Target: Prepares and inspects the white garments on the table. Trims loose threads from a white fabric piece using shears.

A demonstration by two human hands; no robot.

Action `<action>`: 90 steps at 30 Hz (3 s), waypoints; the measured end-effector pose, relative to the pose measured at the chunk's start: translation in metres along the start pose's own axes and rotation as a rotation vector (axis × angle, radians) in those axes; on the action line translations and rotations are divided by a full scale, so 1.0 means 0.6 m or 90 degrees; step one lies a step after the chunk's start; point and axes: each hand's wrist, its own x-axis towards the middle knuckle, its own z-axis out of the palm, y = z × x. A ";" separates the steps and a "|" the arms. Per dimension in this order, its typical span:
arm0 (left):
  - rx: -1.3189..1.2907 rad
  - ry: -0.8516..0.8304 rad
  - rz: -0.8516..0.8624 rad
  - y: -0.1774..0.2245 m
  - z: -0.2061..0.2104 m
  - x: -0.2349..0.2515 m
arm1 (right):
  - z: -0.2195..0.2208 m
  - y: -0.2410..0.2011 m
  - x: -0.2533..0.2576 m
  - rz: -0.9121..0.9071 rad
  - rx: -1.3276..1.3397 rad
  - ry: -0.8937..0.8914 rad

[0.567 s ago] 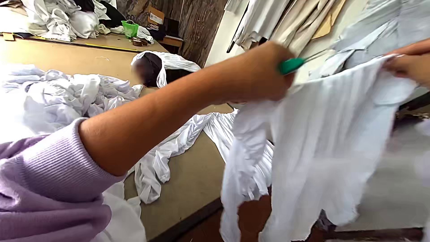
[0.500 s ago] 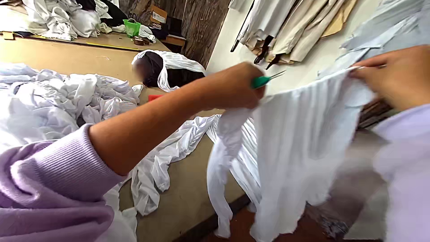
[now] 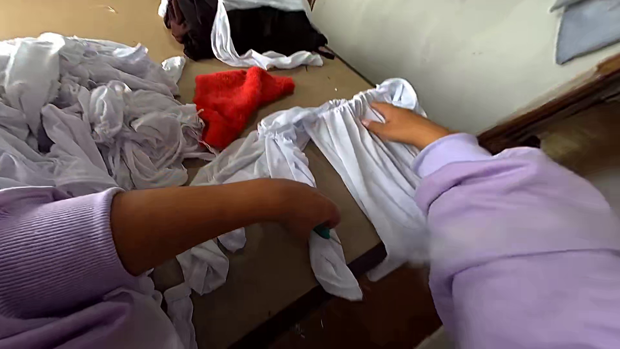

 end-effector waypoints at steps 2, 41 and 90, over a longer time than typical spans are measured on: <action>0.029 0.037 0.009 -0.010 0.001 -0.007 | -0.051 -0.018 0.018 -0.036 -0.010 -0.112; -0.019 0.297 0.191 0.033 0.160 -0.078 | 0.132 -0.212 -0.575 -0.016 0.343 0.139; 0.207 0.434 0.247 0.067 0.134 -0.113 | 0.127 -0.250 -0.557 -0.006 0.847 0.105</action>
